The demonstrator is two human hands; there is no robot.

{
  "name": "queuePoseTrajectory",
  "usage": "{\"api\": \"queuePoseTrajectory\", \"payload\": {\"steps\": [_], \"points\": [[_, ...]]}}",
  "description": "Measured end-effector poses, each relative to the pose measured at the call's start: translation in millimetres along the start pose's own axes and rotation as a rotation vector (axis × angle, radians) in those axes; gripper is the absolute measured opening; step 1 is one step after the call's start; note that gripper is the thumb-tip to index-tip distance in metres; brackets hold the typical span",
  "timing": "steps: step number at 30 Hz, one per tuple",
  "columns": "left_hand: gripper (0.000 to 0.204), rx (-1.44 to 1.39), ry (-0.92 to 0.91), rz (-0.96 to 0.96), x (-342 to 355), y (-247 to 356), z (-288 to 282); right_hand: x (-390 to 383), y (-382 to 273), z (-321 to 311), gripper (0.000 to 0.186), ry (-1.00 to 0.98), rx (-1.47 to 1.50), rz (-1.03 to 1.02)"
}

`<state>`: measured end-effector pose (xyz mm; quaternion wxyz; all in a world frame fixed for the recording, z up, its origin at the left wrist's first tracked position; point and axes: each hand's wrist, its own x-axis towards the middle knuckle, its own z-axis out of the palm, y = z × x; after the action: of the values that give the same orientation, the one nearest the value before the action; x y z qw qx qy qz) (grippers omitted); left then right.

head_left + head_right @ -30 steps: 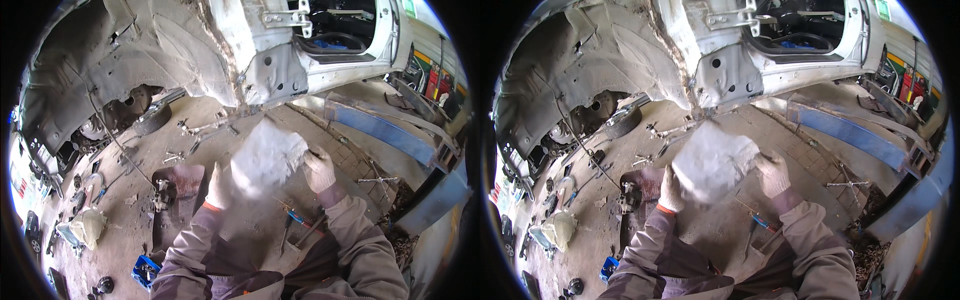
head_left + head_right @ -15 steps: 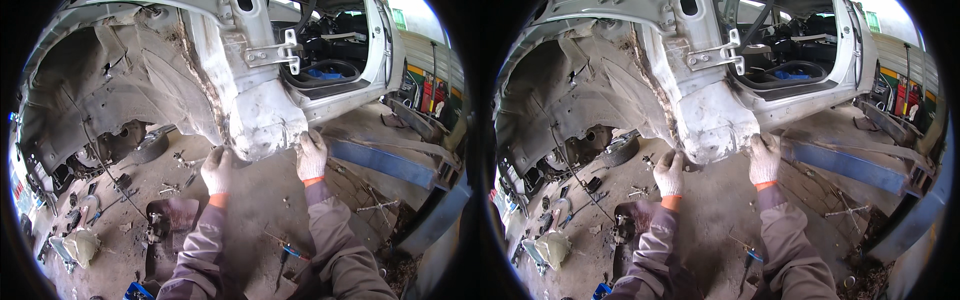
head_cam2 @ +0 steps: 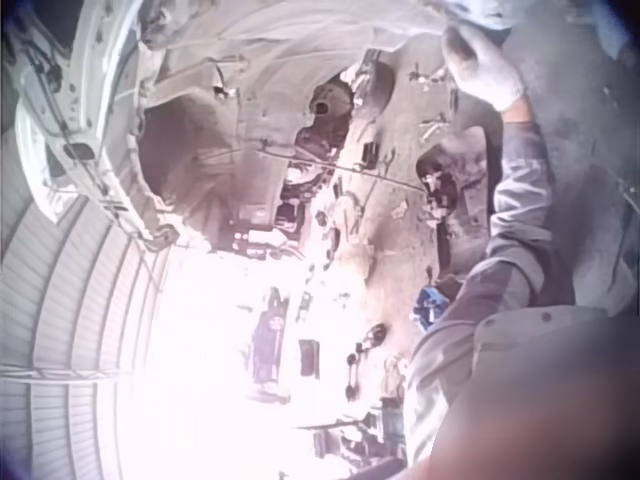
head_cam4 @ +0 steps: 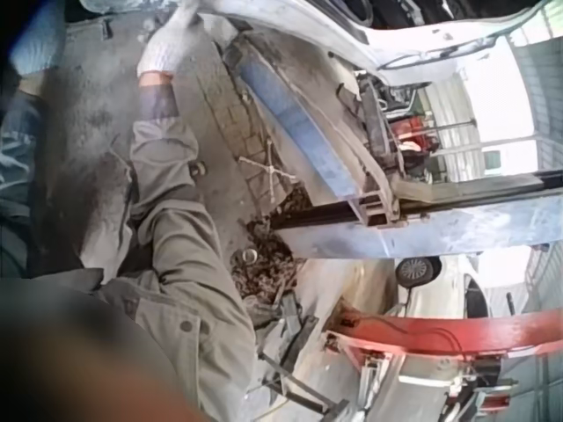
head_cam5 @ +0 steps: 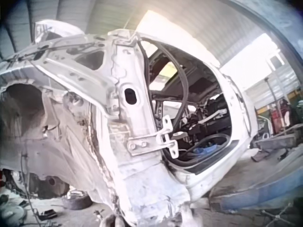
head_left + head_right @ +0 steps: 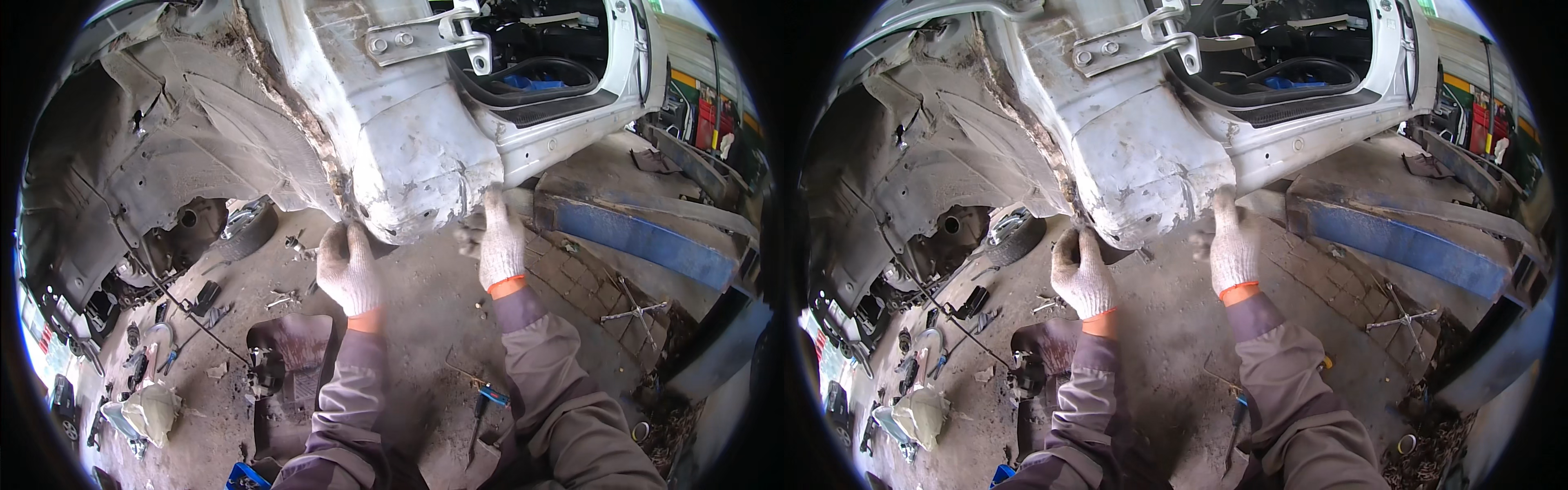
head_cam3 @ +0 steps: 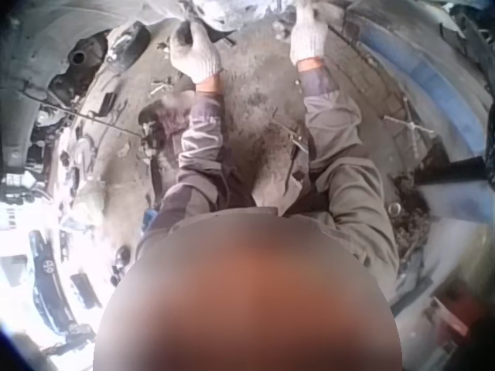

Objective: The person is repairing a damaged car body panel. They use a hammer to shape a metal piece and then fit it into the car's undercarriage, adjusting it by hand.

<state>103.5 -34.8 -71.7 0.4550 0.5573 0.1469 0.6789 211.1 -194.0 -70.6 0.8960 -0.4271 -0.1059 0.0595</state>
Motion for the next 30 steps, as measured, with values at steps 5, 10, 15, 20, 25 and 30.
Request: {"api": "queuePoseTrajectory", "payload": {"steps": [5,10,15,20,25,30], "points": [[0.027,0.144,-0.042,0.038,4,-4,-4,-5,5,3,0.064,-0.143,0.035,0.092],[0.029,0.073,-0.065,0.055,4,-5,-12,-27,8,23,0.049,-0.066,0.162,0.081],[0.030,0.223,-0.118,0.022,5,0,-16,-33,22,26,0.043,-0.054,0.172,0.064],[0.037,0.115,-0.098,0.008,4,0,-13,-36,23,32,0.041,-0.047,0.166,0.028],[0.044,0.347,-0.001,0.116,4,10,-10,-31,12,26,0.039,-0.082,0.101,0.057],[0.039,0.220,-0.197,0.168,6,-6,-11,-27,8,21,0.036,-0.123,0.062,0.072]]}}
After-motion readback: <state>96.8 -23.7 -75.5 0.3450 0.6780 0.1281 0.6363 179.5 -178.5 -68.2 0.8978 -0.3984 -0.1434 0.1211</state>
